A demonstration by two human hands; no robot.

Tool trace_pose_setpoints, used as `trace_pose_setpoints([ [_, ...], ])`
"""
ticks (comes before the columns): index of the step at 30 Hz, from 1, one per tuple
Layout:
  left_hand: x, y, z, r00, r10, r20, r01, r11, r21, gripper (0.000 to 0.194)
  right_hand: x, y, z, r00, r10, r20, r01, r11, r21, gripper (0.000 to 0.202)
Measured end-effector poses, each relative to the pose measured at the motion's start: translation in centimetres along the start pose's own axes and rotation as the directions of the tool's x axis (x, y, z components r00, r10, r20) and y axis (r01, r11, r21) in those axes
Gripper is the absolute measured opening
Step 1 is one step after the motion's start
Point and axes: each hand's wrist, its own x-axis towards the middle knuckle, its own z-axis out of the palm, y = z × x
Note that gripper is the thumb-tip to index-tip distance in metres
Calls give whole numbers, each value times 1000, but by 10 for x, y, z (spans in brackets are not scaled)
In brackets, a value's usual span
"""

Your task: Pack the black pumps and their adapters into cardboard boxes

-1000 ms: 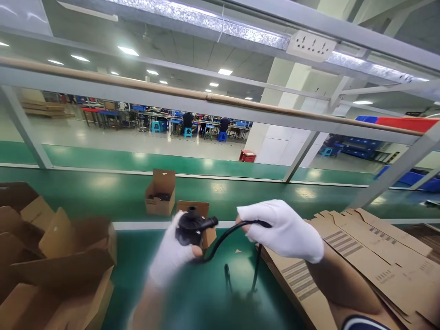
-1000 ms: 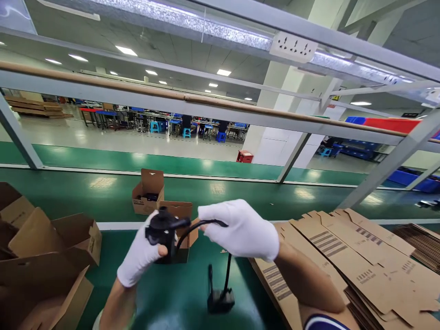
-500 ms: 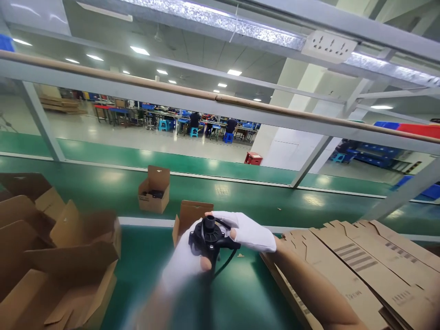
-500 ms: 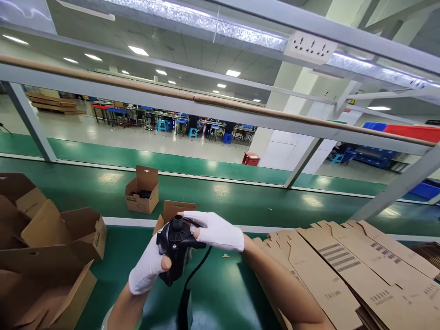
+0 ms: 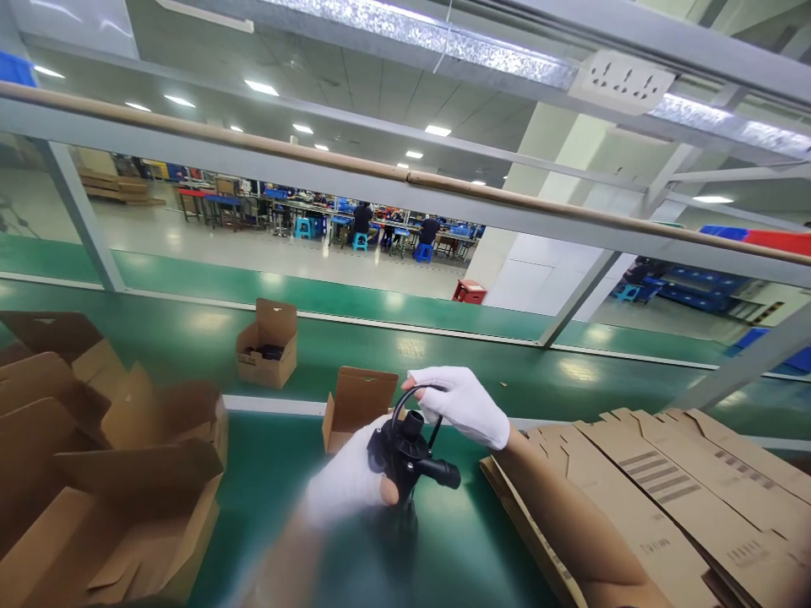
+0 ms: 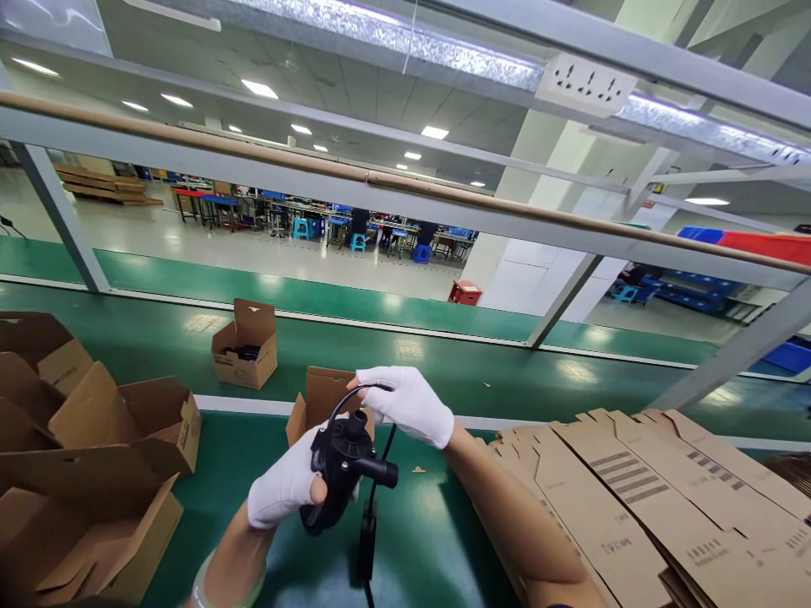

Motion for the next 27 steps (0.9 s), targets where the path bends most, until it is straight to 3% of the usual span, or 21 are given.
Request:
trace_pose_setpoints([
  [3,2,-10,-10,998,-32,60,32,999,-4,76,-12,-15,-13,992,-121,23,122,991,-45,29],
  [7,2,-18,-25,1000,5,27,-5,999,-31,67,-20,-20,-34,983,-186,-2,179,952,-250,27],
  [11,5,-13,-20,996,-13,88,12,1000,10,61,-5,-11,-33,957,-287,29,273,869,-412,25],
  [13,6,-11,-12,991,-18,133,15,1000,26,60,7,-7,-27,967,-229,109,254,885,-391,26],
  [16,2,-10,-4,981,-89,172,88,996,15,68,24,3,-17,960,-31,280,125,937,-325,28],
  [18,-3,-10,-4,981,-126,149,126,992,11,75,29,13,-10,904,67,422,56,961,-272,30],
  [20,-8,-10,-7,988,-113,107,112,994,9,77,27,24,-4,868,94,488,14,977,-214,38],
  [22,-10,-9,-12,996,-72,54,72,997,8,74,19,28,1,886,60,459,2,991,-133,54],
  [24,-9,-9,-14,1000,17,-26,-16,999,35,67,9,25,4,906,-30,422,66,995,-71,67],
  [27,-3,-10,-12,975,160,-154,-144,984,109,59,-2,11,4,894,-112,434,152,987,-60,67],
])
